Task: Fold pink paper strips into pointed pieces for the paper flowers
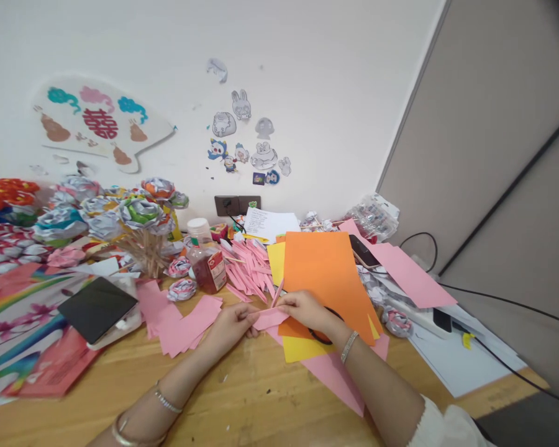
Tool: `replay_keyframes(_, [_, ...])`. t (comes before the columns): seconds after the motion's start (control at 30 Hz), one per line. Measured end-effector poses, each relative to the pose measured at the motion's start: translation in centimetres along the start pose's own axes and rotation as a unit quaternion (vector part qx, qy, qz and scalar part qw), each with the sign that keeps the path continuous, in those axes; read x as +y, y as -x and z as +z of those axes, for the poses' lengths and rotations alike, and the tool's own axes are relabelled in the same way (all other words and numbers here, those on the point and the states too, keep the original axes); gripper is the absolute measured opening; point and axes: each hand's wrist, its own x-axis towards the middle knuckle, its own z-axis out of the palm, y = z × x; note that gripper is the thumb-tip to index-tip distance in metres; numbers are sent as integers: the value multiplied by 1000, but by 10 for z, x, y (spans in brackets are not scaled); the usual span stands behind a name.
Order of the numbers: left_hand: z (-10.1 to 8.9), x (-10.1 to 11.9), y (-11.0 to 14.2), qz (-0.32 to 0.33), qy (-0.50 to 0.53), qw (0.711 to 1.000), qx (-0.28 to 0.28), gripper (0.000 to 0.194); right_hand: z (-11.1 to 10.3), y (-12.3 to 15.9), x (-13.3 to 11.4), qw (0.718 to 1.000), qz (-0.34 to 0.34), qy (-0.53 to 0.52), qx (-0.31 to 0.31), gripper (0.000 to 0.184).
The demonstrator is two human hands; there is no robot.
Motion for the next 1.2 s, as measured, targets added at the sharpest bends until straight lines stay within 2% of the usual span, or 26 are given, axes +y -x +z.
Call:
replay_keyframes(0.3, [-5, 3, -2, -13, 23, 998, -48, 28, -4, 0, 4, 999, 4, -37, -20, 22])
replay_keyframes(0.57, [-2, 1, -1, -1, -2, 1000, -28, 25, 5, -1, 7, 999, 16, -47, -11, 20])
replay_keyframes(0.87, [4, 20, 8, 33, -124, 992, 16, 21, 20, -2, 4, 1000, 9, 5, -6, 16])
replay_keyframes(1.2, [1, 17, 7, 22, -130, 991, -26, 26, 18, -1, -7, 999, 9, -16, -29, 13])
